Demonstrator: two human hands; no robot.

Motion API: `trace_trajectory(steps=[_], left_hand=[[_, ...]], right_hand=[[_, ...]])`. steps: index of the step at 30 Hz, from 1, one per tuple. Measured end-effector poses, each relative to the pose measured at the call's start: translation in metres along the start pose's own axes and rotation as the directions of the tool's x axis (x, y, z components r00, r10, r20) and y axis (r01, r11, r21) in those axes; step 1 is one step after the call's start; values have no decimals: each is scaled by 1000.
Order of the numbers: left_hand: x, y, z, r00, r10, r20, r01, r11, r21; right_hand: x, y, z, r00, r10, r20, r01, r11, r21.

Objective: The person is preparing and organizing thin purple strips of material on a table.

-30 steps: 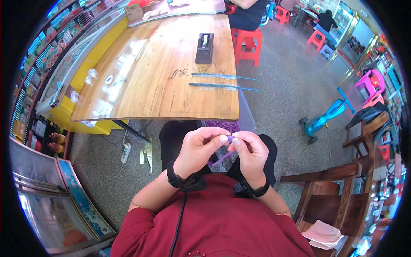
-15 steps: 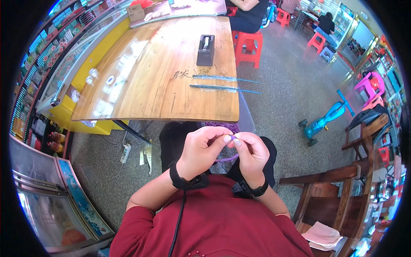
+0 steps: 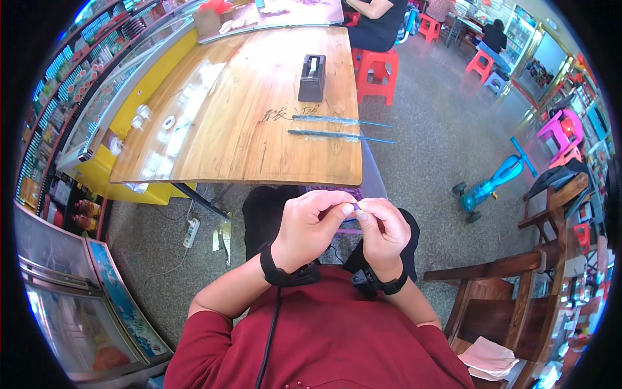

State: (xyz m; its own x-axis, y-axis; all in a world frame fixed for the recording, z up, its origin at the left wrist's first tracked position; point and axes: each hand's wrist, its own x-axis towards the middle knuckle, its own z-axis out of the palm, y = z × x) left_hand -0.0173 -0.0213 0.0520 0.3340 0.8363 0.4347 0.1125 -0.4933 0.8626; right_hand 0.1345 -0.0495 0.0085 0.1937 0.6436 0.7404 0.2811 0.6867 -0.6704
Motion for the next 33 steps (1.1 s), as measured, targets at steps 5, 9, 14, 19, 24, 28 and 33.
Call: trace_trajectory(steps=[5,9,14,19,24,28,33], left_hand=[[-1,1,7,999,41,-24,-41,999,-17],[3,-2,11,996,30,-82,-31,999,-9],[5,-8,9,994,-107,-24,98,964,-248],[10,-9,1,975,-191,115,221,886,-408],[22,-16,10,973,-185,140,226,892,-391],[43,-35,21,953,-238,190,293,885,-362],[69,-52,40,934,-221,280,330,834,-443]], right_hand=[[0,-5,4,996,-11,-92,16,998,56],[3,2,10,993,-5,-120,17,995,101],[2,5,9,989,132,-69,-116,974,193],[-2,11,0,947,321,-24,-299,906,298],[9,11,-8,912,410,0,-386,858,338],[17,33,-31,904,412,110,-426,883,196],[38,60,-54,881,473,21,-473,881,-18]])
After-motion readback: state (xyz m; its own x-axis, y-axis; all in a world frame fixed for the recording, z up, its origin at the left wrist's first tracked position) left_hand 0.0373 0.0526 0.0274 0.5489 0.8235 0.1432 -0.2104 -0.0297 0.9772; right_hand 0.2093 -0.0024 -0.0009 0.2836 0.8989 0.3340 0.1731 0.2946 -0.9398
